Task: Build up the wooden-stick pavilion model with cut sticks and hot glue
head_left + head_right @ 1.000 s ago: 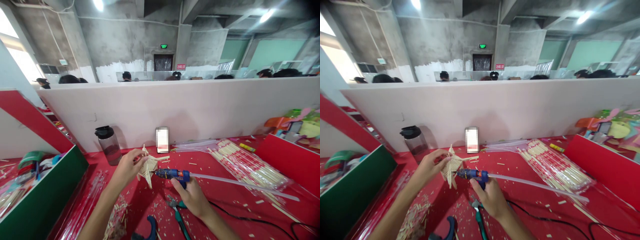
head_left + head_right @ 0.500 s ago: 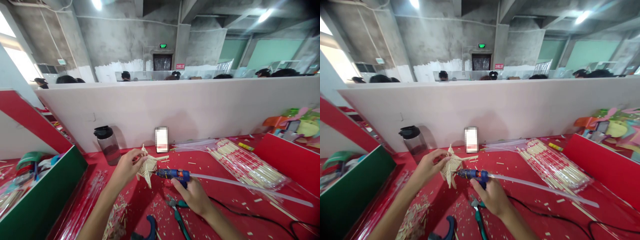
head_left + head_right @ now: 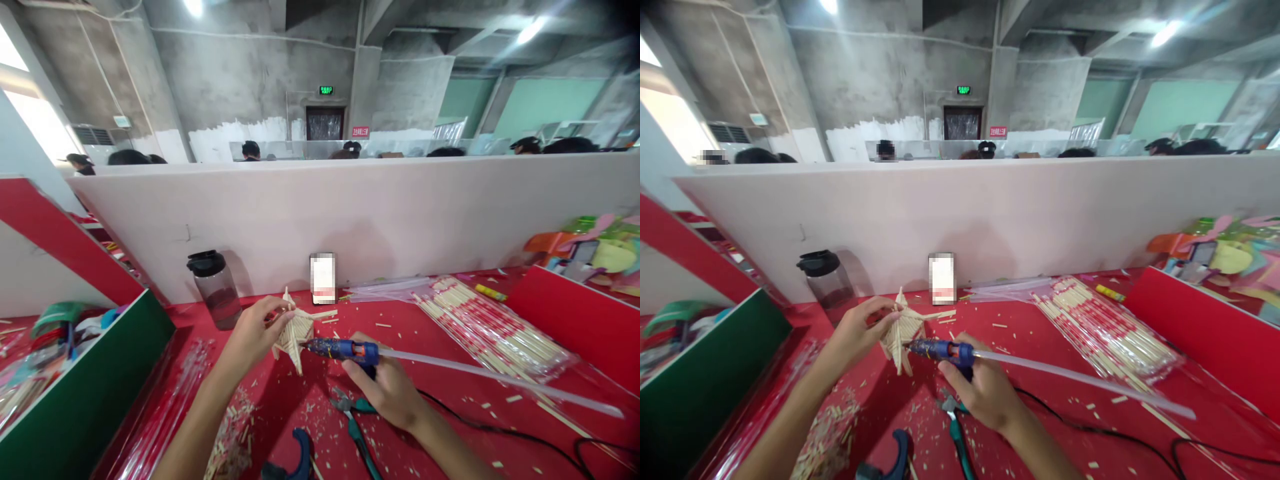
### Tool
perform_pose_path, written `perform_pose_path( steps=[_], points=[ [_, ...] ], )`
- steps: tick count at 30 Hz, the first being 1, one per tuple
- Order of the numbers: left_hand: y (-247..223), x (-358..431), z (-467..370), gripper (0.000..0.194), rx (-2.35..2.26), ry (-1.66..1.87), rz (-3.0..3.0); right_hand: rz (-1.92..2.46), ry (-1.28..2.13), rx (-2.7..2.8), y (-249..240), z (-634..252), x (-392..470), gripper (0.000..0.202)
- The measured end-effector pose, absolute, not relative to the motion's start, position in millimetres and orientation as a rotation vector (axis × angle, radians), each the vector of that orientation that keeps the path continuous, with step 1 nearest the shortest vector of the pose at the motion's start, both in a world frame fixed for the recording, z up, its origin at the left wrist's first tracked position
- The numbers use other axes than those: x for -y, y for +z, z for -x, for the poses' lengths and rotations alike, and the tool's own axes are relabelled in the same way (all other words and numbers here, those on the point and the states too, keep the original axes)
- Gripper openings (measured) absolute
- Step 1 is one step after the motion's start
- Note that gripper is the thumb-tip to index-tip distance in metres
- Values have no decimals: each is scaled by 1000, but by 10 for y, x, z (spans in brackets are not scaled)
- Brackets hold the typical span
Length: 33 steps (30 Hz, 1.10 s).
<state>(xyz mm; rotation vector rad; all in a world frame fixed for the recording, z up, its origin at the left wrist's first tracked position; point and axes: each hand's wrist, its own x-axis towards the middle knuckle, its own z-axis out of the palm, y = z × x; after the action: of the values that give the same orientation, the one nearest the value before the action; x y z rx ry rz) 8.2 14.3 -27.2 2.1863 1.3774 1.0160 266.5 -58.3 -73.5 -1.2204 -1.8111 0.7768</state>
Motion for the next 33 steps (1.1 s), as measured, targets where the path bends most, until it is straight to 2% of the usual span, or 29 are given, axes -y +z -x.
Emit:
perform_pose_path(
  steps=[33],
  points=[
    [-304,-176,-66,24,-1361,1019,-2182,1309,539,1941,-789,-2696,588,33]
  ],
)
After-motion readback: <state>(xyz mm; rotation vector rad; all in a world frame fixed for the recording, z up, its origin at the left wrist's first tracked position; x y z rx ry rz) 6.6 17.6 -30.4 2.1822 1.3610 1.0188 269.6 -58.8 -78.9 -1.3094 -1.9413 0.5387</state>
